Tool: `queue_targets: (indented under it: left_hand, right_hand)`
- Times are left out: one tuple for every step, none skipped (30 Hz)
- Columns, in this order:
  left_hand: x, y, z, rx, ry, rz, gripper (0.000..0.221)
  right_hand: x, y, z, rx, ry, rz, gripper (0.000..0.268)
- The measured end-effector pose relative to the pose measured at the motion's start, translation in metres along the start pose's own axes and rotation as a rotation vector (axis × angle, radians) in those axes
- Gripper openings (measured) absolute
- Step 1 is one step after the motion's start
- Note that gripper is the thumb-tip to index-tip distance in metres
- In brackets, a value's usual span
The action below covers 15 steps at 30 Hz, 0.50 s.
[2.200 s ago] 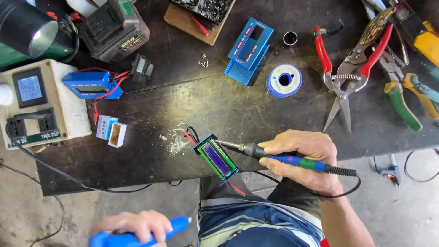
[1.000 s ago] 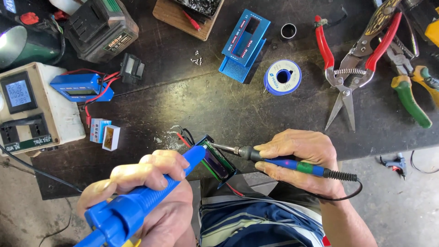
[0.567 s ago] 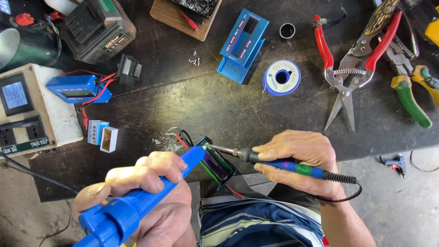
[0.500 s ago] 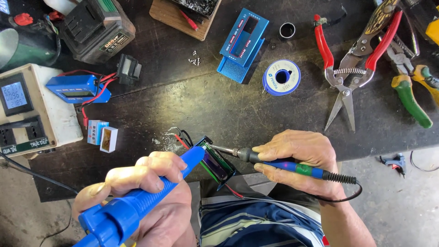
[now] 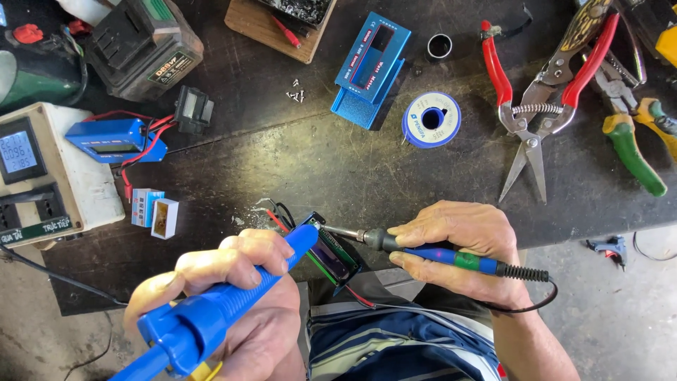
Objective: Desoldering an LCD module from a circuit board using a soldering iron and a manual solder sucker on a repair bench.
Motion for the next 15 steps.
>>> queue_targets:
  left_hand:
    - [0.001,-0.004,-0.002,-0.064,0.017,-0.027,0.062]
    - [-0.003,-0.003,-0.001,-0.062,0.016,-0.026,0.062]
    - [-0.004,-0.002,0.000,-0.058,0.062,0.016,0.063]
    - [-0.006,-0.002,0.001,-0.054,0.107,0.059,0.065]
    - [-0.007,-0.001,0.000,-0.053,0.106,0.061,0.065]
    - [-0.008,-0.002,0.000,-0.039,0.121,0.061,0.067]
    - [-0.009,-0.002,0.000,-0.025,0.137,0.061,0.070]
    - [-0.012,-0.002,0.002,-0.024,0.134,0.061,0.070]
    - [-0.012,-0.002,0.004,-0.024,0.170,0.108,0.069]
    - [-0.014,-0.002,0.005,-0.022,0.207,0.153,0.069]
    - [-0.013,0.000,0.004,-0.020,0.206,0.152,0.069]
    - [-0.012,0.000,0.002,0.040,0.196,0.130,0.066]
    - [-0.012,-0.001,0.001,0.100,0.186,0.107,0.064]
    - [-0.016,-0.004,0.005,0.096,0.187,0.107,0.064]
    - [-0.018,0.001,0.008,-0.010,0.248,0.184,0.062]
  right_hand:
    - [0.000,0.001,0.000,0.004,-0.002,-0.001,0.018]
    - [0.000,-0.002,0.001,0.002,-0.001,0.000,0.018]
    - [0.000,-0.004,0.003,0.003,-0.001,-0.002,0.017]
    - [-0.001,-0.006,0.004,0.005,-0.002,-0.004,0.016]
    - [-0.002,-0.006,0.004,0.004,-0.001,-0.002,0.016]
    - [-0.003,-0.006,0.005,0.021,0.000,-0.034,0.016]
    - [-0.004,-0.006,0.005,0.038,0.001,-0.065,0.015]
    - [-0.004,-0.006,0.005,0.037,0.003,-0.064,0.015]
    - [-0.004,-0.005,0.004,0.039,0.009,-0.073,0.015]
    - [-0.003,-0.005,0.003,0.040,0.015,-0.085,0.016]
    - [-0.001,-0.006,0.003,0.038,0.016,-0.086,0.016]
    - [0.000,-0.005,0.003,0.013,0.020,-0.071,0.015]
    - [0.000,-0.005,0.004,-0.012,0.023,-0.056,0.015]
    - [0.000,-0.006,0.003,-0.008,0.022,-0.055,0.015]
    - [0.002,-0.006,0.002,-0.028,0.050,-0.034,0.015]
Point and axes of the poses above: each hand's wrist, its own z-axis towards the middle knuckle, its own x-axis out of the back of the hand, y = z × x, the point moved 6 cm from there along z, towards the middle knuckle, and after that the axes turned 12 degrees about z, right-handed, at the moved point
